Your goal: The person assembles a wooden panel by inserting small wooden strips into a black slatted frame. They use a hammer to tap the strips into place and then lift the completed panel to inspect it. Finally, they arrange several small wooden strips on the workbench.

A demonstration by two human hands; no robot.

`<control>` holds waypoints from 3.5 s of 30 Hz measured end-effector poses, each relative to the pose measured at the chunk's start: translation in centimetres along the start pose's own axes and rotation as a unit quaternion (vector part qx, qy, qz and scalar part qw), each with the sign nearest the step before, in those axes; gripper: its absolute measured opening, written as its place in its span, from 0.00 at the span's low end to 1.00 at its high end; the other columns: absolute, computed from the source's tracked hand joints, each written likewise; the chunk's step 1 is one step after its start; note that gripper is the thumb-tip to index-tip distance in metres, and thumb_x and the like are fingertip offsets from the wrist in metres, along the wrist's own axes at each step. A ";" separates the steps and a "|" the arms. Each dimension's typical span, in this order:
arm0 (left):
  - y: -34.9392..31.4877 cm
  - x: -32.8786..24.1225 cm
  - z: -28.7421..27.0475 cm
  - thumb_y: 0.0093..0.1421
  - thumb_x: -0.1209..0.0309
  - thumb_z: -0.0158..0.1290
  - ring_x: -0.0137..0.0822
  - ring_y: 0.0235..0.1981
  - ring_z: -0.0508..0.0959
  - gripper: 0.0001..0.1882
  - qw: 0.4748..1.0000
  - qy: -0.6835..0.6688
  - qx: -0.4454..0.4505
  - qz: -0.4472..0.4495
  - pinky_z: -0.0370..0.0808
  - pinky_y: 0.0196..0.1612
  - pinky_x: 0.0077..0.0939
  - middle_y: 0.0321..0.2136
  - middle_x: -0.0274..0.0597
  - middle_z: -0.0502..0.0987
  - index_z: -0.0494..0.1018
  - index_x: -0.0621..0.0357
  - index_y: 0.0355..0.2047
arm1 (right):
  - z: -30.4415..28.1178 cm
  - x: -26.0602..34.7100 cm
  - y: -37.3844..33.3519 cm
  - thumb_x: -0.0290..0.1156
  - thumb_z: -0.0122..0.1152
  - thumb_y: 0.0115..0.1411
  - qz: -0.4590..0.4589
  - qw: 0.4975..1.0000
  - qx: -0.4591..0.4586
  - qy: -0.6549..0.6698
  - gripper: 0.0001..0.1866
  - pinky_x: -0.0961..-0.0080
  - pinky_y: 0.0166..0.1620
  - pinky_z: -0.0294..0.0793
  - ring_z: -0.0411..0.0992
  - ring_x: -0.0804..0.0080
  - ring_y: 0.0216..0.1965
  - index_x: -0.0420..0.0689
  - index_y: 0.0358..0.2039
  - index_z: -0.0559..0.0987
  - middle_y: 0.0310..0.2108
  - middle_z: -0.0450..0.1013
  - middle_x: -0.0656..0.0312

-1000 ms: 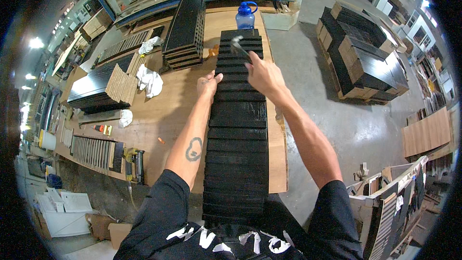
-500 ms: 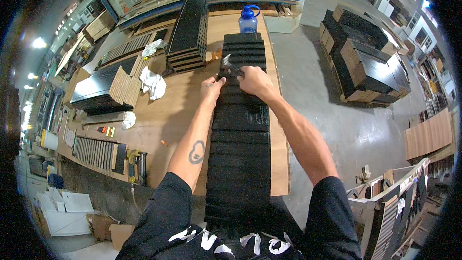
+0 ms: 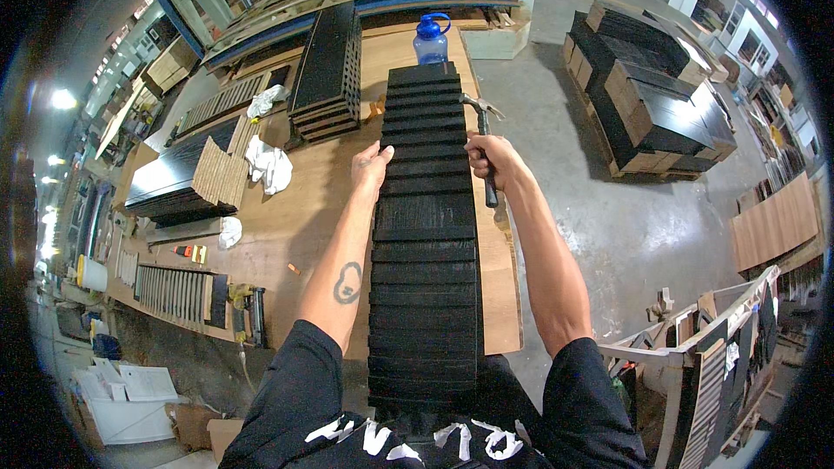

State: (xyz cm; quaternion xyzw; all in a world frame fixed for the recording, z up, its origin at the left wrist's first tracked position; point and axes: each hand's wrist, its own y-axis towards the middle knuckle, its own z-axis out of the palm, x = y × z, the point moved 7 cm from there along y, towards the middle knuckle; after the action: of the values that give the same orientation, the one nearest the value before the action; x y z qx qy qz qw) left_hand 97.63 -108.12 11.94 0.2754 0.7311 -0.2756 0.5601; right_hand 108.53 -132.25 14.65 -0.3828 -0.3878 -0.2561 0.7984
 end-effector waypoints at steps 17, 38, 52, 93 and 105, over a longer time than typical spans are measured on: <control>1.6 2.3 0.4 0.55 0.77 0.64 0.43 0.56 0.76 0.27 0.991 -0.127 -0.024 -0.034 0.70 0.59 0.29 0.54 0.57 0.76 0.73 0.68 0.56 | -0.2 -0.5 -0.3 0.21 0.55 0.59 -0.018 1.000 0.004 -0.016 0.05 0.83 0.16 0.54 0.56 0.84 0.14 0.46 0.31 0.70 0.18 0.62 0.69; -0.5 2.3 -1.0 0.48 0.68 0.71 0.26 0.22 0.71 0.26 0.988 -0.135 -0.058 -0.053 0.69 0.26 0.23 0.29 0.41 0.79 0.77 0.71 0.44 | 28.0 5.1 3.0 0.29 0.66 0.49 -0.367 0.206 0.154 -0.894 0.06 0.62 0.35 0.81 0.81 0.58 0.34 0.45 0.29 0.85 0.28 0.81 0.54; 0.0 2.7 -0.8 0.48 0.64 0.72 0.28 0.21 0.72 0.22 0.991 -0.120 -0.056 -0.035 0.69 0.23 0.28 0.22 0.35 0.75 0.74 0.66 0.35 | 28.3 2.7 5.3 0.33 0.63 0.53 -0.346 0.168 0.148 -0.911 0.08 0.64 0.39 0.80 0.81 0.61 0.38 0.47 0.33 0.86 0.35 0.82 0.59; 1.1 0.6 -0.2 0.57 0.68 0.63 0.46 0.53 0.78 0.28 0.999 -0.019 -0.038 0.006 0.71 0.58 0.32 0.51 0.60 0.77 0.72 0.72 0.54 | 0.2 -0.6 0.3 0.20 0.58 0.59 -0.028 0.999 -0.033 -0.010 0.09 0.86 0.15 0.51 0.55 0.87 0.14 0.46 0.38 0.70 0.18 0.60 0.73; 1.3 -0.4 -0.2 0.56 0.66 0.65 0.41 0.46 0.82 0.20 0.996 0.064 -0.060 -0.019 0.75 0.51 0.32 0.44 0.50 0.83 0.81 0.62 0.47 | -4.6 -1.3 -0.7 0.27 0.57 0.62 -0.123 0.970 -0.154 -0.140 0.06 0.78 0.17 0.61 0.62 0.81 0.14 0.40 0.37 0.73 0.19 0.64 0.67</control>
State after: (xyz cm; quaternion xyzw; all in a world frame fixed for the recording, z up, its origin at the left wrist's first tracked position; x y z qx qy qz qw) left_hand 98.54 -107.13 12.26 0.2442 0.7859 -0.2239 0.5222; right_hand 109.21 -136.20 12.01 -0.4821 -0.4959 -0.3529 0.6302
